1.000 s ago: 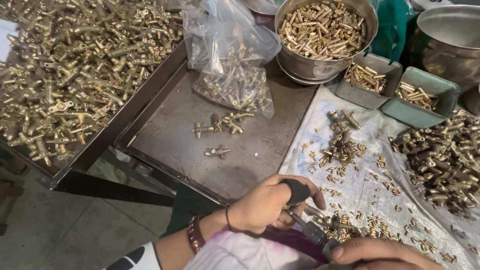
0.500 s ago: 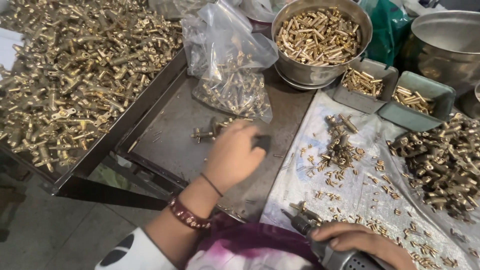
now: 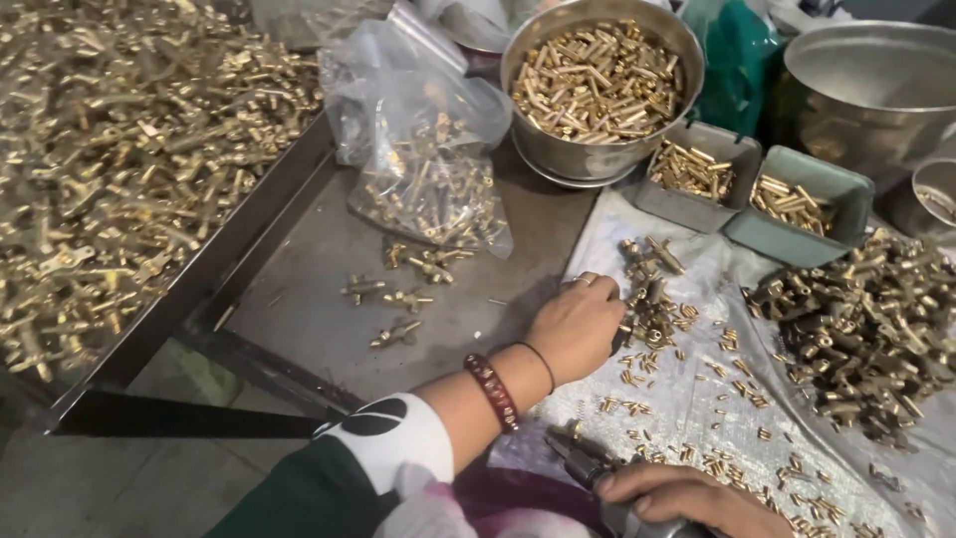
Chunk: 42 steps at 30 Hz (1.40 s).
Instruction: Assembling small brass components using a pneumatic screwdriver in an industrial workshop.
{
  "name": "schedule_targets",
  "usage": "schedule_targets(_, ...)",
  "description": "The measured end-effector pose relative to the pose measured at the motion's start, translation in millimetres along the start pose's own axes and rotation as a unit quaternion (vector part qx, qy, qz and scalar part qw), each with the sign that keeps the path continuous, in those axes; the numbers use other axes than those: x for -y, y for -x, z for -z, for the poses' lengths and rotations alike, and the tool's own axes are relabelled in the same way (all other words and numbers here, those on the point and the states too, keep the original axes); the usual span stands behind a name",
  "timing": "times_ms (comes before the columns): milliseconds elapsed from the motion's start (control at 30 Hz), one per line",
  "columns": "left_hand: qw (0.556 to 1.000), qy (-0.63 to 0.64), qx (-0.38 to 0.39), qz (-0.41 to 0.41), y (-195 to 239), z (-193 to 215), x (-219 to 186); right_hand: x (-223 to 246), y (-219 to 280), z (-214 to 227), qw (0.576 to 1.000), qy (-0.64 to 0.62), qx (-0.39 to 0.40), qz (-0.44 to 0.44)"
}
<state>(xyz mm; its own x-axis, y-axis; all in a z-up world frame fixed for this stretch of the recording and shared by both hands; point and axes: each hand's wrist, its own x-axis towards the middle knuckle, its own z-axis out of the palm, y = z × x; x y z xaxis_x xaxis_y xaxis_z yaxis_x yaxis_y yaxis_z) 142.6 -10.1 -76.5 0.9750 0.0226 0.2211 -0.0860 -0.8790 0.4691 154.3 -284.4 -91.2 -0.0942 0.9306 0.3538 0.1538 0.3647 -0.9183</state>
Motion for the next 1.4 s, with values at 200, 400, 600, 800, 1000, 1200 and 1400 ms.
schedule_targets(200,0.984,0.153,-0.088,-0.016,16,24,11,17,-19,-8,0.995,-0.056,-0.083,0.004)
schedule_targets(400,0.583,0.758,-0.028,0.291,50,36,13,14,-9,-8,0.982,-0.067,-0.173,-0.025)
schedule_targets(600,0.646,0.704,0.018,0.294,75,25,1,19,-2,-3,0.964,-0.047,-0.258,-0.049)
schedule_targets(800,0.580,0.737,0.078,0.338,79,47,-22,41,-37,-25,0.944,-0.095,-0.316,0.022)
schedule_targets(1000,0.569,0.745,0.106,0.330,88,49,-29,43,-40,-33,0.920,-0.035,-0.391,0.007)
schedule_targets(1200,0.584,0.746,0.097,0.304,88,59,-26,44,-33,-27,0.937,-0.120,-0.327,0.024)
schedule_targets(1400,0.907,0.290,-0.098,0.290,90,85,46,29,-13,-19,0.940,-0.145,-0.307,0.019)
